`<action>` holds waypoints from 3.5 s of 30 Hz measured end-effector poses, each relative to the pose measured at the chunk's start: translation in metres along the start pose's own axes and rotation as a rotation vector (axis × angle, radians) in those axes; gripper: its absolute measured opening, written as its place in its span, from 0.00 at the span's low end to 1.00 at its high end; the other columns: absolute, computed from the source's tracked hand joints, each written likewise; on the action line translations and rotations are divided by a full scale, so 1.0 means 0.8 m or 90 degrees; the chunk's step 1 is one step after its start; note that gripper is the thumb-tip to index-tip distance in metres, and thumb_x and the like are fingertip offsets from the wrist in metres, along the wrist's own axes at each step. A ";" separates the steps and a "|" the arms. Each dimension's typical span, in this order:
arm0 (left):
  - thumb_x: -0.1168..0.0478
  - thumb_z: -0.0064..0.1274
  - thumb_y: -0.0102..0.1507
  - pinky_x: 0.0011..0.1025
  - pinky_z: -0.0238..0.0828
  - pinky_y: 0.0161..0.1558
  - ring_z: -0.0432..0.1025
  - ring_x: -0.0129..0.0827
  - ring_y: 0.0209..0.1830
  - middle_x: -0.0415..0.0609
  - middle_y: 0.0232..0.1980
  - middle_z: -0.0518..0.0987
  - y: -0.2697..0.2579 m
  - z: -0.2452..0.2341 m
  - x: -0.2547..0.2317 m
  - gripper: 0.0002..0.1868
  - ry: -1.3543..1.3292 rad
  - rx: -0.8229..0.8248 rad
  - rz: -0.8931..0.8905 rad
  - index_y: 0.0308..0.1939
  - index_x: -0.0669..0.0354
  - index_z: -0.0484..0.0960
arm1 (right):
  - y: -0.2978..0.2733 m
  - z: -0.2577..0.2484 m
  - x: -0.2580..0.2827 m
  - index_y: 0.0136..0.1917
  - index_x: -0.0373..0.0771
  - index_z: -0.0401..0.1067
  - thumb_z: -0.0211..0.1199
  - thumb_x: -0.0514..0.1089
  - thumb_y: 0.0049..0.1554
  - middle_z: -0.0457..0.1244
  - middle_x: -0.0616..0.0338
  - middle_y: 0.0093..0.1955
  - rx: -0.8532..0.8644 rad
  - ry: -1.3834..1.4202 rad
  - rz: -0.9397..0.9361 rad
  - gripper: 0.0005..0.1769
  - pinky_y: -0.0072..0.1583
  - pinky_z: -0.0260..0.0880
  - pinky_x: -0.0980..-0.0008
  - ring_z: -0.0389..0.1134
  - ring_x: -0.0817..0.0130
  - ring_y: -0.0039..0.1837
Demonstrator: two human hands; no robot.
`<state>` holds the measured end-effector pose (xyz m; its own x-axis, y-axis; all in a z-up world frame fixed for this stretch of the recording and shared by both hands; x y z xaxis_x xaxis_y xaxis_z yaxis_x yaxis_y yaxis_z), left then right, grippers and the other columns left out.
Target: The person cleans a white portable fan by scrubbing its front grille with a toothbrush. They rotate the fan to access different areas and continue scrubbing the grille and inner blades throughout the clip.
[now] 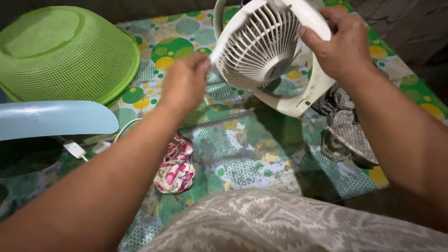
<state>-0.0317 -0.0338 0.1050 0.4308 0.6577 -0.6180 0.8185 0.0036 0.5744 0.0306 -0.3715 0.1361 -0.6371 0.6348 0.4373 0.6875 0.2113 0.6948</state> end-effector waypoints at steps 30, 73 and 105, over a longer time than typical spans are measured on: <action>0.54 0.51 0.69 0.30 0.67 0.31 0.67 0.24 0.26 0.40 0.27 0.76 -0.029 0.004 -0.019 0.14 -0.175 0.157 -0.273 0.49 0.60 0.85 | -0.029 0.009 -0.073 0.63 0.29 0.62 0.68 0.34 0.56 0.67 0.49 0.55 0.047 0.189 0.244 0.25 0.60 0.73 0.62 0.70 0.61 0.55; 0.20 0.40 0.56 0.22 0.47 0.17 0.59 0.22 0.19 0.47 0.31 0.79 0.055 0.029 0.013 0.46 -0.531 -0.015 -0.718 0.53 0.58 0.75 | -0.053 0.030 0.002 0.53 0.35 0.70 0.80 0.41 0.50 0.65 0.48 0.51 0.030 -0.064 0.004 0.23 0.58 0.65 0.51 0.64 0.49 0.56; 0.56 0.58 0.62 0.24 0.52 0.24 0.64 0.23 0.25 0.39 0.31 0.79 0.000 -0.007 -0.003 0.10 -0.418 0.038 -0.569 0.45 0.50 0.78 | 0.024 0.056 0.039 0.67 0.35 0.65 0.62 0.62 0.54 0.68 0.47 0.57 0.413 0.379 0.690 0.37 0.62 0.76 0.40 0.72 0.51 0.58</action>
<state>-0.0353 -0.0312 0.1095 -0.2211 -0.0907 -0.9710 0.9443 0.2291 -0.2364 0.0400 -0.3142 0.1374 0.3716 0.3289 0.8682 0.8598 0.2309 -0.4555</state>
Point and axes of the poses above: each hand's wrist, its own y-axis towards the middle knuckle, its own z-axis out of the palm, x = y × z, the point moved 3 cm from there along y, towards the middle knuckle
